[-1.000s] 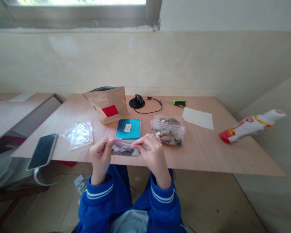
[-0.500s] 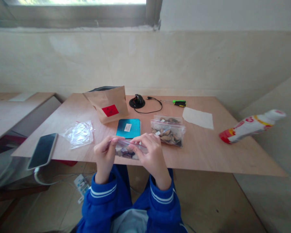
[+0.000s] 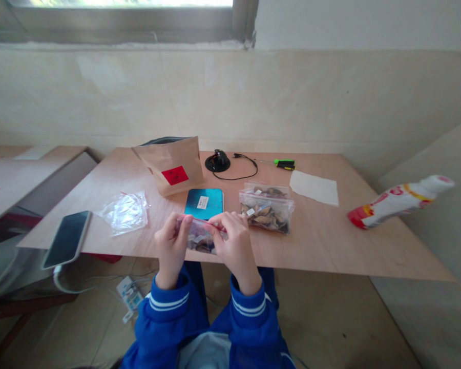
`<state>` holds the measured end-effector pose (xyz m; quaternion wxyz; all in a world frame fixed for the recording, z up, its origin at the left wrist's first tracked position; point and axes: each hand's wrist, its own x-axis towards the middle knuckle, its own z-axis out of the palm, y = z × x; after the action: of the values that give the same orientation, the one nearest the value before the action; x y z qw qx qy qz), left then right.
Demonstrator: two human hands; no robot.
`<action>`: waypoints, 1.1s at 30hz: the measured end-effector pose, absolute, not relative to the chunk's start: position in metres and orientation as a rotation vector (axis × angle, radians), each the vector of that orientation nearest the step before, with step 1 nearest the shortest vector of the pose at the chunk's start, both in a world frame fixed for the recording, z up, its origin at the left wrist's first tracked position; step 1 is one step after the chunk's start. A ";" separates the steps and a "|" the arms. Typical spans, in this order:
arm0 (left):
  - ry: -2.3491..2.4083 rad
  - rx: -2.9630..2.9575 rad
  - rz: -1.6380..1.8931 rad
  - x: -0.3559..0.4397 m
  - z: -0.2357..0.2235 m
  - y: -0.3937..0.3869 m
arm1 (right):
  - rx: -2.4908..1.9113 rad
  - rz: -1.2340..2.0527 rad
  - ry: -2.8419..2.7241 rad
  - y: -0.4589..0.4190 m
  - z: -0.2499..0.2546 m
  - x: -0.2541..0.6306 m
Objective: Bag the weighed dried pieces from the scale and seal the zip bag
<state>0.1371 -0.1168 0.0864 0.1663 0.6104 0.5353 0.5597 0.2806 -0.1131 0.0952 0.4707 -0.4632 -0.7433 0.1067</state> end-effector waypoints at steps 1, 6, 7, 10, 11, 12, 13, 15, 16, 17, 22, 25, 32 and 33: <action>1.514 1.757 1.572 0.138 0.086 -0.117 | -1.143 0.304 -1.835 -0.113 0.095 0.280; 1.407 1.829 1.483 0.143 0.084 -0.116 | -1.117 0.303 -1.829 -0.113 0.089 0.277; 1.399 1.817 1.488 0.145 0.083 -0.116 | -1.120 0.275 -1.824 -0.112 0.087 0.277; 1.389 1.770 1.513 0.151 0.081 -0.116 | -1.145 0.204 -1.817 -0.111 0.084 0.275; 1.398 1.750 1.529 0.153 0.080 -0.115 | -1.152 0.189 -1.813 -0.111 0.084 0.274; 1.419 1.725 1.551 0.154 0.079 -0.115 | -1.159 0.179 -1.808 -0.111 0.085 0.274; 1.454 1.686 1.580 0.154 0.077 -0.115 | -1.172 0.170 -1.799 -0.111 0.085 0.274; 1.556 1.546 1.652 0.152 0.075 -0.113 | -1.219 0.143 -1.774 -0.109 0.084 0.277; 1.594 1.442 1.691 0.150 0.075 -0.111 | -1.258 0.123 -1.746 -0.107 0.081 0.281; 1.612 1.322 1.723 0.148 0.074 -0.109 | -1.304 0.109 -1.703 -0.105 0.076 0.285; 1.414 0.818 1.828 0.141 0.073 -0.097 | -1.339 0.482 -1.437 -0.090 0.041 0.310; 1.263 0.693 1.817 0.147 0.075 -0.089 | -1.225 0.905 -1.444 -0.088 0.033 0.312; 1.223 0.759 1.613 0.141 0.072 -0.077 | -1.400 0.744 -1.009 -0.089 0.037 0.323; 1.233 0.796 1.589 0.134 0.070 -0.077 | -1.456 0.666 -0.907 -0.087 0.032 0.333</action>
<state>0.1338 -0.0771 0.0700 0.4701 0.3247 0.5030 0.6486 0.3332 -0.0867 0.0325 0.6058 -0.6296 -0.3922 0.2879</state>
